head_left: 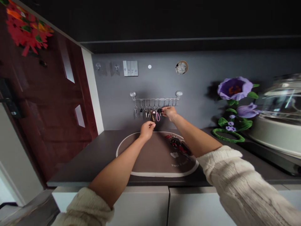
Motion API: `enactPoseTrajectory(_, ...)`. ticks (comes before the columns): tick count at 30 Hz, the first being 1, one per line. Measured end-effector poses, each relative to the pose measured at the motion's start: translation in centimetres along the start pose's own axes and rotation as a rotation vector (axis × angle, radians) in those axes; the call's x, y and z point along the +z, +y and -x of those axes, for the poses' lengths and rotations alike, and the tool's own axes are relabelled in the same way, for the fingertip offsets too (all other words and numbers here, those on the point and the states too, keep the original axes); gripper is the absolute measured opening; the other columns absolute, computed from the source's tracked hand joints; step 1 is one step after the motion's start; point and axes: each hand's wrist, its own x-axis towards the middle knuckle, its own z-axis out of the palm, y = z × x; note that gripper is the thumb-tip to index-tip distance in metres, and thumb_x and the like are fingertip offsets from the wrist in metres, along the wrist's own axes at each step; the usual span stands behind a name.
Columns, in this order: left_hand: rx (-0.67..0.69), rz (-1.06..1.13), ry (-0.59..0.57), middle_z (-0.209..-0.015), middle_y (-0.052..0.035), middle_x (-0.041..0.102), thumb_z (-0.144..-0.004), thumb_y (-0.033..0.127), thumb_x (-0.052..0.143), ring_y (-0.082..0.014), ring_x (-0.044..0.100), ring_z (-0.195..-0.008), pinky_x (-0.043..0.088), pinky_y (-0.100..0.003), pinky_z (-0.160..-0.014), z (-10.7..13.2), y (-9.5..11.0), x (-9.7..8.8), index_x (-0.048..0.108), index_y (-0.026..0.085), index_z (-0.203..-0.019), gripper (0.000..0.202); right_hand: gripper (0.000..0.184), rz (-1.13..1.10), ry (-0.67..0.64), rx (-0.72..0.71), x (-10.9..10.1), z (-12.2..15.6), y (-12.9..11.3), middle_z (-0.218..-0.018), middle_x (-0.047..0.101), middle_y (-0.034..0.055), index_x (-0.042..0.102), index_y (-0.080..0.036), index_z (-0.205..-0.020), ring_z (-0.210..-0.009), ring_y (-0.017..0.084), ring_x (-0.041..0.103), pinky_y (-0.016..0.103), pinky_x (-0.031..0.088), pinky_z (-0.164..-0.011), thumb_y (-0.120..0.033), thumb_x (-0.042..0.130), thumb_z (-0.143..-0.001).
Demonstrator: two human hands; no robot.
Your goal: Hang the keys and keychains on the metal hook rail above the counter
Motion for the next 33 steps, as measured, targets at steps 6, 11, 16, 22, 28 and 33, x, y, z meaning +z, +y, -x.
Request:
enactPoseTrajectory(6,0.006,0.002,-0.005,-0.066,-0.0019,0.06,-0.069,0.022,0.05,-0.0102,0.051,-0.059,0.039,-0.023,-0.059,0.3,0.4,-0.1,0.059,0.014,-0.071,0.012,0.012,-0.007,-0.036,0.006,-1.0,1.3,-0.7,-0.065,0.057,0.0019,0.051,-0.014,-0.061,-0.053,0.008,0.052,0.025,0.044,-0.059,-0.007,0.047,-0.069)
enactPoseTrajectory(11,-0.006,0.019,-0.019,-0.064,-0.0016,0.059,-0.068,0.025,0.051,-0.0102,0.05,-0.058,0.039,-0.023,-0.059,0.9,0.5,-0.2,0.059,0.014,-0.07,0.014,0.007,-0.009,-0.109,0.002,-2.4,3.0,-1.3,-0.068,0.06,0.0026,0.053,-0.014,-0.065,-0.057,0.008,0.055,0.025,0.044,-0.06,-0.01,0.051,-0.07)
enactPoseTrajectory(16,-0.081,0.076,-0.009,-0.065,-0.0021,0.059,-0.067,0.025,0.053,-0.0101,0.05,-0.059,0.039,-0.023,-0.06,1.7,1.2,-0.3,0.06,0.014,-0.072,0.014,0.005,-0.045,-0.187,-0.012,-4.1,4.6,-1.2,-0.07,0.062,0.0026,0.055,-0.015,-0.07,-0.06,0.008,0.057,0.024,0.044,-0.061,-0.015,0.052,-0.073)
enactPoseTrajectory(22,-0.213,0.136,-0.024,-0.062,-0.0014,0.057,-0.066,0.021,0.055,-0.0085,0.048,-0.054,0.04,-0.023,-0.058,2.6,3.4,0.3,0.06,0.013,-0.071,0.01,0.001,-0.06,-0.24,-0.038,-6.0,6.9,-0.5,-0.067,0.062,0.0019,0.056,-0.015,-0.071,-0.058,0.007,0.055,0.021,0.044,-0.059,-0.016,0.055,-0.071)
enactPoseTrajectory(28,-0.239,0.2,-0.038,-0.061,-0.0002,0.055,-0.066,0.018,0.055,-0.0072,0.047,-0.053,0.039,-0.023,-0.058,3.5,4.7,2.1,0.059,0.013,-0.073,0.01,0.007,-0.01,-0.268,-0.08,-7.3,9.0,1.3,-0.066,0.06,0.0012,0.057,-0.015,-0.072,-0.056,0.006,0.053,0.019,0.04,-0.054,-0.019,0.059,-0.066)
enactPoseTrajectory(33,-0.233,0.191,-0.094,-0.059,0.0005,0.053,-0.064,0.019,0.057,-0.0072,0.046,-0.053,0.037,-0.022,-0.056,4.5,3.7,2.6,0.058,0.013,-0.07,0.009,0.019,0.164,-0.364,-0.175,-8.5,10.2,3.7,-0.06,0.057,-0.001,0.057,-0.014,-0.069,-0.05,0.006,0.046,0.02,0.036,-0.051,-0.03,0.063,-0.06)
